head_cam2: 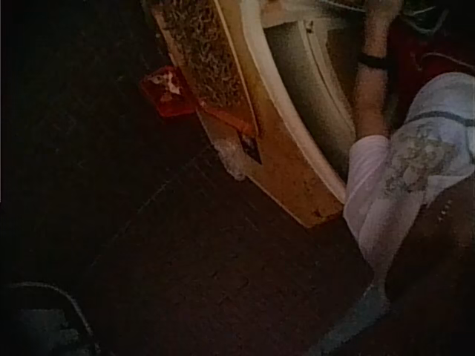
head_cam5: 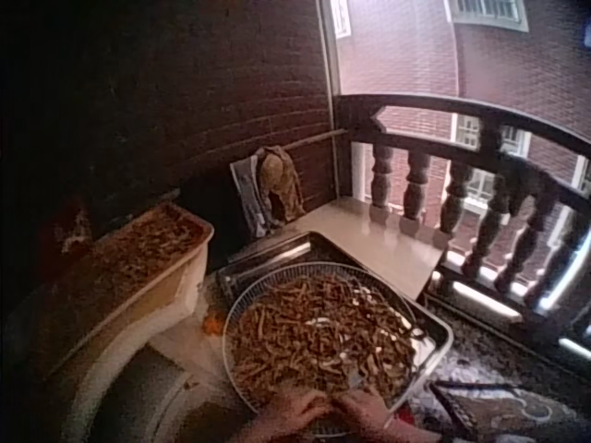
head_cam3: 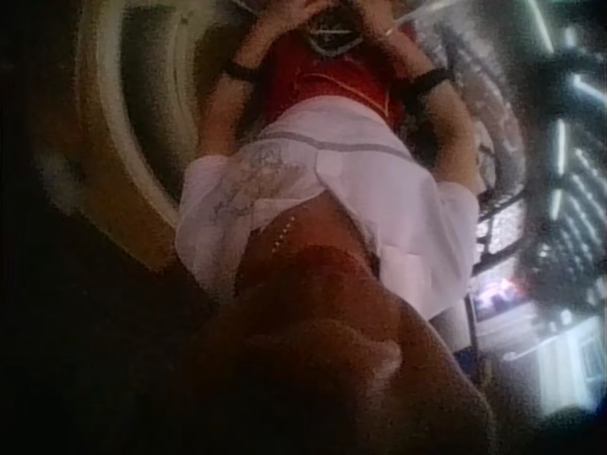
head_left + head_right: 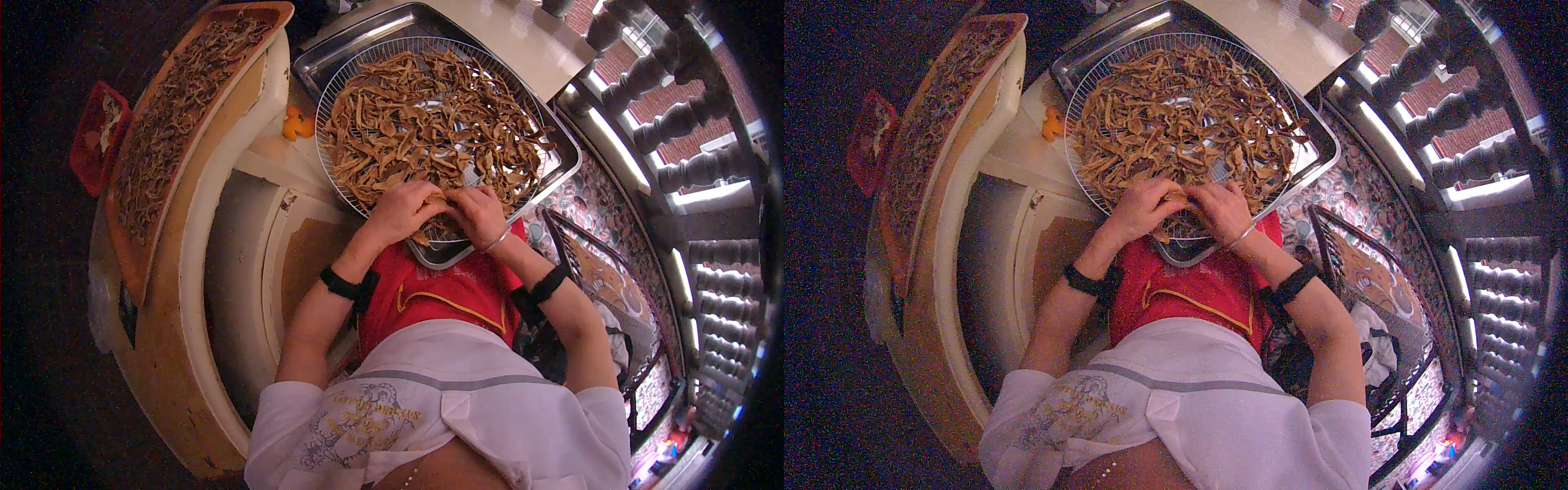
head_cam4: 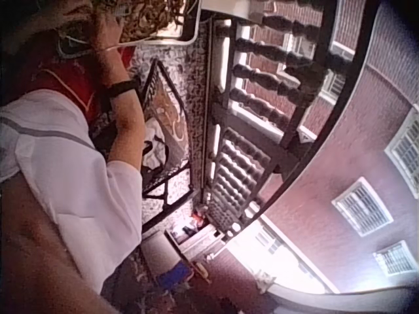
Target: The person repeatedly picks up dried fish pieces from a wire mesh tray, separates or breaks them by hand, and places them back onto the tray. The hands work continuously over the tray, handling the pieces one at a time.
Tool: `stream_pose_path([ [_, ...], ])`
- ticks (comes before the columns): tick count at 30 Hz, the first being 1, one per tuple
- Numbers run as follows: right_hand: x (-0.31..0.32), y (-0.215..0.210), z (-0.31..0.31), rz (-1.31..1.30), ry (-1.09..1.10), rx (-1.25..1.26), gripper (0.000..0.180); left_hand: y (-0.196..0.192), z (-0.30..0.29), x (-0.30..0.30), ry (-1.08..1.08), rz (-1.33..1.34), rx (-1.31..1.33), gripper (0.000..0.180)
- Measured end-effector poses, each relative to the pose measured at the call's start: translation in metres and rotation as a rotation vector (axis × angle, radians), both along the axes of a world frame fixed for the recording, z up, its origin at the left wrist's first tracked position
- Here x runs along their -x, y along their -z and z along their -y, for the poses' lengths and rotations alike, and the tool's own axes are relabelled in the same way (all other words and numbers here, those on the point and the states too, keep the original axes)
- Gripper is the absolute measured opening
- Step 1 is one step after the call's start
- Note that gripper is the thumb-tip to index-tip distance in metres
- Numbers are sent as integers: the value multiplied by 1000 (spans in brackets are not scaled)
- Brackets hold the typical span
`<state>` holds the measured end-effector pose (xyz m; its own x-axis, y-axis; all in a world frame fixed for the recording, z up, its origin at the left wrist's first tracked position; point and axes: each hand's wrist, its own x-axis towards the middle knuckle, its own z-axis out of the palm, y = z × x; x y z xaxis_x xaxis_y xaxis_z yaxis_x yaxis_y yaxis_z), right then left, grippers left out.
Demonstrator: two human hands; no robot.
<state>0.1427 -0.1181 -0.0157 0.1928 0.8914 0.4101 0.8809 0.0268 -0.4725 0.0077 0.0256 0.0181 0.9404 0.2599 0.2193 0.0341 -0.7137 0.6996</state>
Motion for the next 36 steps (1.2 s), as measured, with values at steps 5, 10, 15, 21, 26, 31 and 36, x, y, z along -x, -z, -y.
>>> stream_pose_path([
  [5, 0, 6, -1, 39, -20, 9, 18, 11, -2, 1, -6, -12, -115, 18],
  [10, 0, 3, -1, 8, -59, 28, 16, 5, 0, 2, -25, -64, -185, 18],
  [15, 0, -3, -1, -63, -78, 42, 22, 10, 0, 2, -49, -5, -215, 18],
  [21, -4, 7, 0, -76, -68, 83, 23, 4, 3, 0, -43, 90, -187, 21],
  [26, -3, 7, -1, -51, -52, 66, 17, 9, 2, -1, -31, 43, -281, 26],
  [31, -2, -1, -1, -32, -96, 142, 13, 12, 1, 2, 5, 47, -323, 28],
  [36, -1, 0, -1, -27, -83, 124, 18, 10, 1, 3, 4, 41, -340, 28],
])
